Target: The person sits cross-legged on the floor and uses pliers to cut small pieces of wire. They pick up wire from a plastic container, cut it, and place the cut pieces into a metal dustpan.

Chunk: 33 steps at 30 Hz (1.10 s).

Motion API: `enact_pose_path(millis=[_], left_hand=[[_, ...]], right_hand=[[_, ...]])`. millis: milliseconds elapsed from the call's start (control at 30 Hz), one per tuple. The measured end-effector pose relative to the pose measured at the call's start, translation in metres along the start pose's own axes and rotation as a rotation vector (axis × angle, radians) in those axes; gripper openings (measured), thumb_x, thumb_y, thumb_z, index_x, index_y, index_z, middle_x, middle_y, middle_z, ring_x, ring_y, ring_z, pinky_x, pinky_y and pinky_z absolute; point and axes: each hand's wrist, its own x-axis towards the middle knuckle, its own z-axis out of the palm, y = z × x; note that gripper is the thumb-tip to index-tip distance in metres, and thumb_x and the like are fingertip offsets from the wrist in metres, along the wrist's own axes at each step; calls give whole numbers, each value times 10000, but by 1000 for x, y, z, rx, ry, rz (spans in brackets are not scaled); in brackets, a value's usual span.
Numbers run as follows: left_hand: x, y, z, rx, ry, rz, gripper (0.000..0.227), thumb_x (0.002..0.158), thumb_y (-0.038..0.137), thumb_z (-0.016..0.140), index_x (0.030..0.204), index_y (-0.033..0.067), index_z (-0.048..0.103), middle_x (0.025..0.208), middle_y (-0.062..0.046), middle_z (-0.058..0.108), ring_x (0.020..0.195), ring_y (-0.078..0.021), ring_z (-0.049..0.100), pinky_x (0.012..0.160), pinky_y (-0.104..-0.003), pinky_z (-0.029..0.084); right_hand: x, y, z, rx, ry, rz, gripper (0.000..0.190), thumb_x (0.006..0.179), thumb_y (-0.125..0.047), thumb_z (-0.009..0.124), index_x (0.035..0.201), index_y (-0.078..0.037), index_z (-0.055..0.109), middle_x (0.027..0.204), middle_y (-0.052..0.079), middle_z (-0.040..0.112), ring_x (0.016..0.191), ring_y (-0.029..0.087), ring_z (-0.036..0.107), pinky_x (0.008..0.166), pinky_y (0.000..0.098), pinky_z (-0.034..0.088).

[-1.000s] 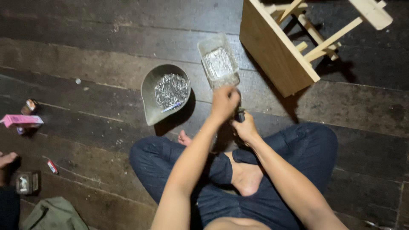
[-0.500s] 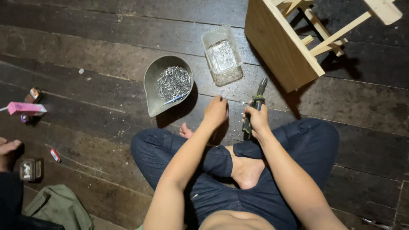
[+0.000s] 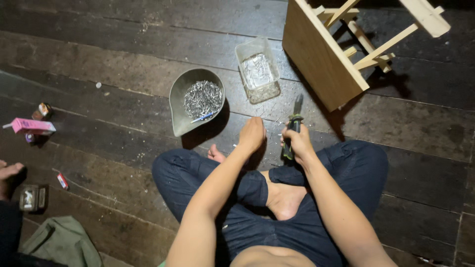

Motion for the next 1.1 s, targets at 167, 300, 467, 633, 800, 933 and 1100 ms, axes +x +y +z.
enact_pose_path(millis=[167, 300, 467, 633, 800, 933, 1100], left_hand=[[24, 28, -56, -580, 155, -141, 162, 993, 147, 653, 1098, 38, 712, 1003, -217, 727, 1026, -467, 712, 872, -525, 589], [31, 43, -89, -744, 300, -61, 110, 956, 114, 719, 1057, 110, 762, 969, -157, 764, 1017, -411, 730, 888, -471, 591], [37, 43, -93, -766, 340, -59, 189, 910, 83, 728, 1081, 136, 785, 965, -129, 769, 991, -364, 745, 856, -417, 603], [32, 43, -101, -847, 271, -154, 301, 875, 77, 709, 1173, 118, 711, 927, -150, 772, 869, -335, 755, 740, -388, 612], [32, 40, -103, -885, 192, -153, 399, 828, 74, 715, 1221, 104, 647, 860, -148, 745, 754, -244, 716, 670, -331, 595], [36, 39, -102, -841, 187, -149, 397, 808, 72, 706, 1200, 126, 677, 820, -130, 735, 728, -260, 710, 633, -378, 580], [39, 43, -100, -861, 194, -140, 354, 838, 102, 677, 1188, 140, 714, 876, -139, 770, 788, -270, 746, 698, -388, 598]], right_hand=[[-14, -10, 4, -186, -103, -130, 467, 720, 81, 653, 1183, 22, 631, 1011, 194, 721, 778, 267, 710, 666, 419, 604], [-13, -7, 9, -410, -151, -200, 528, 697, 17, 667, 1223, -13, 699, 1024, 170, 754, 937, 287, 719, 819, 427, 593], [-14, -13, 1, -557, -212, -267, 759, 689, -2, 672, 1445, -22, 612, 1181, 223, 710, 1089, 319, 696, 959, 469, 547], [-29, -37, 6, -619, -263, -248, 851, 715, -24, 637, 1559, -65, 535, 1242, 236, 696, 1177, 359, 692, 1033, 488, 529], [-28, -38, 6, -759, -274, -271, 863, 722, -41, 606, 1575, -156, 547, 1316, 239, 693, 1162, 414, 678, 972, 519, 506], [-20, -27, 5, -754, -247, -273, 811, 729, -58, 620, 1530, -185, 597, 1154, 173, 754, 1078, 356, 714, 929, 467, 540], [-5, -5, 1, -852, -59, -156, 296, 841, -415, 792, 937, -138, 752, 752, 95, 712, 771, 309, 705, 700, 415, 528]])
